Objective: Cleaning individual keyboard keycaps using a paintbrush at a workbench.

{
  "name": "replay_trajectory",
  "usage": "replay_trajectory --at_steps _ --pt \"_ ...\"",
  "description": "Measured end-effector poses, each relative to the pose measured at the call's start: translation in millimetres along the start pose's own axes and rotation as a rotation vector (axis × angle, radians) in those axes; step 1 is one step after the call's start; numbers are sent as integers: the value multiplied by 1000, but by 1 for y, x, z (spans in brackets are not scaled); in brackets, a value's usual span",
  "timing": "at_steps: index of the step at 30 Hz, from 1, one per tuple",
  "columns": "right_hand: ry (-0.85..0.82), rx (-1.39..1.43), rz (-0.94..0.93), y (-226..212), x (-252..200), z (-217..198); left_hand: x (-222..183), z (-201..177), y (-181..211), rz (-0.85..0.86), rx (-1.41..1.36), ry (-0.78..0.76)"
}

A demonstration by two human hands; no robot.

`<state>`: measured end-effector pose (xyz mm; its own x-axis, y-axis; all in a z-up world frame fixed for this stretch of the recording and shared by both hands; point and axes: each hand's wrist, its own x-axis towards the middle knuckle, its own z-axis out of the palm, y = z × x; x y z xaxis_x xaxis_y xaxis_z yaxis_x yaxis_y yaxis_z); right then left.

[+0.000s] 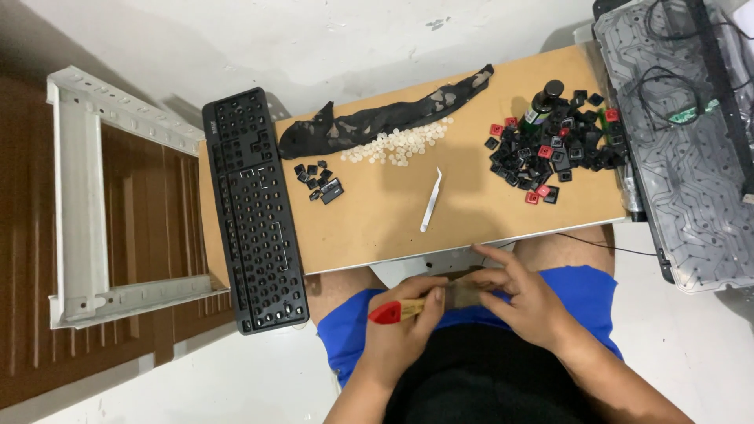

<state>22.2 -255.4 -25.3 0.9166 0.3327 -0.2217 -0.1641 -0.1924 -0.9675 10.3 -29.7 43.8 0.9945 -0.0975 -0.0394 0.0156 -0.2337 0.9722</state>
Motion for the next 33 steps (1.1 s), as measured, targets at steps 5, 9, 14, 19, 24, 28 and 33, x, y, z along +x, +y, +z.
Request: replay_trajectory --at_steps 5,9,14,19,24,28,33 --pt "56 -138 39 -5 -4 -2 1 -7 -2 0 -6 62" --pt "114 -360 -69 -2 -6 3 6 -9 -8 6 133 207" --pt "37 -387 -79 1 -2 0 1 1 -10 0 -106 115" --pt "49 -359 -32 0 1 1 7 -2 -6 26 59 158" --pt "52 -359 -11 7 -3 -2 8 0 -14 7 -27 46" --pt "108 13 29 -2 5 3 8 -2 -18 28 -6 205" --pt "93 467 204 41 6 7 12 -8 -13 39 82 260"
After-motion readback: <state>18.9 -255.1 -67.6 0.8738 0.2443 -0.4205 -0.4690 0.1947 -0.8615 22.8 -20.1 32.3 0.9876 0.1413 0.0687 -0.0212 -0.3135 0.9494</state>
